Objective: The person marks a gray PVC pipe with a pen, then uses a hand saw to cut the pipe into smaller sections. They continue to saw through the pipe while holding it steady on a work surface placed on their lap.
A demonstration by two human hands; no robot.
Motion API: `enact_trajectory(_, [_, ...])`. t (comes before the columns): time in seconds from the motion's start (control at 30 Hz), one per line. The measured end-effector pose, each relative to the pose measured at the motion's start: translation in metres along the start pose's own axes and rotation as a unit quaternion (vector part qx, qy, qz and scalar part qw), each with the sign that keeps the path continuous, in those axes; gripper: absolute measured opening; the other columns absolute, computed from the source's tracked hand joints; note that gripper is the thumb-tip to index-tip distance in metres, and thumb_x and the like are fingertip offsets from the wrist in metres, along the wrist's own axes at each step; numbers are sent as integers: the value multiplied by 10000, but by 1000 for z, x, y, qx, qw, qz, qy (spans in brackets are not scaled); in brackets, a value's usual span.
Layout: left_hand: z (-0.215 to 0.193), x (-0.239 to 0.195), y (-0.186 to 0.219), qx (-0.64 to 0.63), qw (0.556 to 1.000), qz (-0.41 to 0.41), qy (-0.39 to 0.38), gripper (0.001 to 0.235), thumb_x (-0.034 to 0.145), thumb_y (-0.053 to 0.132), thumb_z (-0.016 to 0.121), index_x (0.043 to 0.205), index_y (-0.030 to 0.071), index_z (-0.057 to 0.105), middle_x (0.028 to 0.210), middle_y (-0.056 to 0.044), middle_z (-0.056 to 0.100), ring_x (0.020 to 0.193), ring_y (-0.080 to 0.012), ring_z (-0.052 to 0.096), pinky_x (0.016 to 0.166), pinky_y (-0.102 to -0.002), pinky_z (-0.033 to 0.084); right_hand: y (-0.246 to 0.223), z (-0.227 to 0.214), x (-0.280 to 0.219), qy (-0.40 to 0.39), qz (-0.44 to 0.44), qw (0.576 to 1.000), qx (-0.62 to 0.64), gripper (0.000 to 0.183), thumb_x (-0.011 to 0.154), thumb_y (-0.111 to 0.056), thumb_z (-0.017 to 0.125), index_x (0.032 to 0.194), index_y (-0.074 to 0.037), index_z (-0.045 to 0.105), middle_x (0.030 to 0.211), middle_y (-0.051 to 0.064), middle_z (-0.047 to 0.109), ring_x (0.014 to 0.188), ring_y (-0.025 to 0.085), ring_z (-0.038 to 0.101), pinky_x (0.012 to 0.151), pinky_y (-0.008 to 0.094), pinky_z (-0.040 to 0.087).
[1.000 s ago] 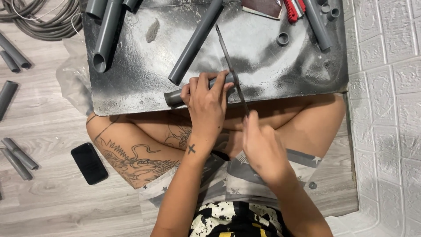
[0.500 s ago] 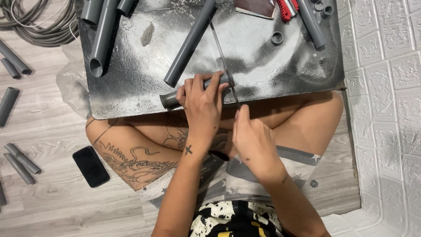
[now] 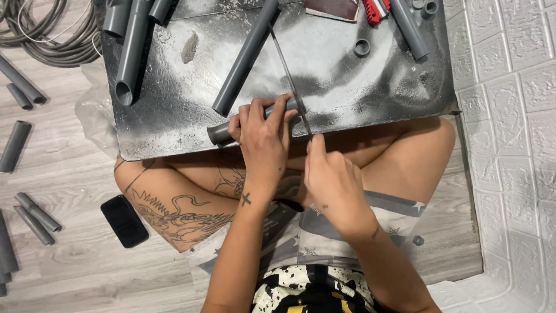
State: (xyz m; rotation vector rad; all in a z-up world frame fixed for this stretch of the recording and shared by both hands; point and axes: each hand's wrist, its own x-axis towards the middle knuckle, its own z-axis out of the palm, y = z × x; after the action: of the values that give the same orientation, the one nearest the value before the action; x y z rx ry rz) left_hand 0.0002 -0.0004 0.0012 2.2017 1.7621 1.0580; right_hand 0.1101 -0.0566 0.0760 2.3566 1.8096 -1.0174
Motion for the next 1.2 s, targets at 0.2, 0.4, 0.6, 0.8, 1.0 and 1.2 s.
enact_trajectory(0.2, [0, 1, -1, 2, 1000, 6, 6, 294, 1021, 418, 603, 1188, 202, 711, 996, 10, 577, 1002, -184, 541, 950, -358, 276, 38, 40, -33, 6, 30, 997, -73, 437, 1084, -314, 298, 1392, -42, 447, 708, 230, 702, 840, 485, 738, 776, 590, 582])
enact_trajectory(0.4, [1, 1, -1, 3, 1000, 2, 5, 295, 1016, 420, 610, 1183, 201, 717, 989, 11, 585, 994, -182, 541, 954, -354, 270, 10, 15, 15, 17, -4, 1000, -18, 413, 1075, -308, 261, 1329, -52, 463, 742, 232, 698, 855, 523, 713, 778, 646, 543])
enact_trajectory(0.6, [-4, 1, 5, -4, 1000, 1, 6, 281, 1026, 387, 612, 1191, 181, 708, 996, -1, 584, 1012, -182, 541, 953, -358, 263, 4, 13, 7, 24, -4, 1000, -11, 408, 1079, -285, 241, 1319, -47, 469, 783, 244, 700, 883, 522, 716, 801, 635, 549])
enact_trajectory(0.8, [-15, 5, 4, -12, 998, -24, -63, 271, 1023, 286, 638, 1241, 146, 714, 1089, -69, 678, 1138, -258, 580, 997, -459, 344, 9, 13, 13, 16, -28, 999, -20, 435, 1053, -216, 298, 1409, -4, 429, 770, 239, 712, 856, 484, 734, 781, 605, 567])
enact_trajectory(1.0, [-15, 46, -38, 148, 989, -9, -11, 303, 935, 261, 732, 1211, 137, 724, 1054, -112, 678, 1049, -336, 598, 852, -483, 441, 11, 12, 16, -30, -13, 999, -11, 491, 1043, -217, 283, 1471, 8, 365, 809, 225, 733, 887, 476, 734, 817, 612, 556])
enact_trajectory(1.2, [13, 88, -79, 227, 966, -4, -119, 245, 791, 261, 763, 946, 71, 753, 836, -104, 674, 756, -333, 696, 665, -466, 520, 16, 16, 15, -2, -41, 999, -10, 493, 1028, -198, 325, 1466, 18, 386, 794, 252, 727, 840, 488, 742, 765, 627, 570])
